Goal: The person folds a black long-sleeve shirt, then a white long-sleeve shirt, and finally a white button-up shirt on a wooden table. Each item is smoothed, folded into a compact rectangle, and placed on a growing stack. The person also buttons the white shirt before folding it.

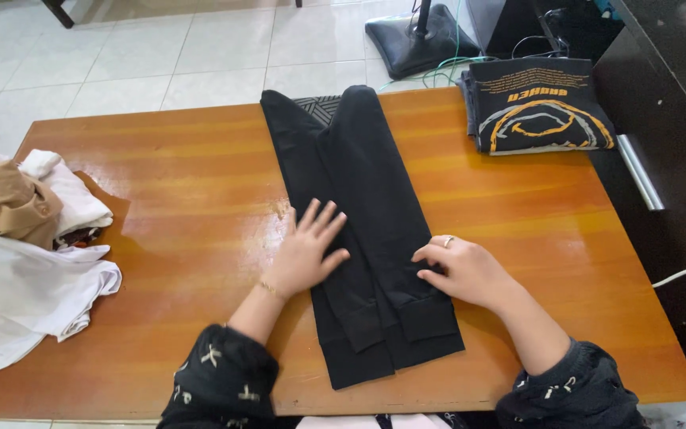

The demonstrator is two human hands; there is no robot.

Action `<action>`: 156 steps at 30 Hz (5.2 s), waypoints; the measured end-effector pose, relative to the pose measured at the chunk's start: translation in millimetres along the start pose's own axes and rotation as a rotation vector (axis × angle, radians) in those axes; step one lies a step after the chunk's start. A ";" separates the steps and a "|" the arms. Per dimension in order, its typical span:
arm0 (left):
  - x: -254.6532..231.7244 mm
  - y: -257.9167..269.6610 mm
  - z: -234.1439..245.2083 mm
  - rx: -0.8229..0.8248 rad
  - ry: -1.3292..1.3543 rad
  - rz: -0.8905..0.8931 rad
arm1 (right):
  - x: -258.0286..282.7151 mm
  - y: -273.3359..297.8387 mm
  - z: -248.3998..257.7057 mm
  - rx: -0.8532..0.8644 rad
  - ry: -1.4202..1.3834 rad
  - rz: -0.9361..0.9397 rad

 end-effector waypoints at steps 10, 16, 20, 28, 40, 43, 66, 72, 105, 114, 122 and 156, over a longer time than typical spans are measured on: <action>-88.5 62.9 18.3 0.182 0.103 -0.261 | 8.0 -6.4 -9.2 0.106 -0.212 0.014; -105.4 75.1 33.2 0.024 -0.012 -0.307 | 2.1 -6.8 -9.5 0.112 -0.270 -0.001; -120.4 104.5 48.6 0.105 0.070 -0.293 | 2.1 -6.6 -8.8 0.129 -0.292 0.008; -102.9 158.1 52.3 -0.008 0.114 -0.296 | 6.5 -7.6 -6.3 0.136 -0.276 -0.030; -93.7 166.1 63.3 -0.318 -0.013 -0.379 | 8.2 -6.0 -11.4 0.129 -0.195 -0.043; -94.1 157.9 66.3 -0.279 0.028 -0.315 | 16.9 -5.5 -8.5 -0.056 -0.105 0.191; -21.1 123.6 42.9 0.071 0.891 0.589 | 71.6 -4.1 13.3 0.383 -0.432 0.384; -25.5 116.5 56.4 0.172 1.189 0.957 | 87.0 -8.6 13.4 0.460 -0.316 0.286; -93.2 148.1 114.9 0.379 0.584 -0.004 | 81.8 1.6 33.8 0.699 -0.804 0.268; -63.6 97.1 71.5 0.394 1.654 0.870 | 24.6 -1.5 -40.1 -0.016 -2.338 -0.514; -35.5 78.2 8.5 0.241 1.833 1.206 | 12.9 -12.6 -31.6 -0.387 -1.592 -0.906; -20.0 50.7 38.0 0.211 0.940 0.671 | -47.9 -1.8 -60.4 -0.558 -1.228 -0.580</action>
Point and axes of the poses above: each hand's wrist, its own y-axis away from the middle knuckle, its own z-axis out of the back of the hand, x = y × z, the point moved 1 cm from there along -y, towards the middle knuckle, and after that the axes turned 12 degrees about z, right-handed, at the moved point
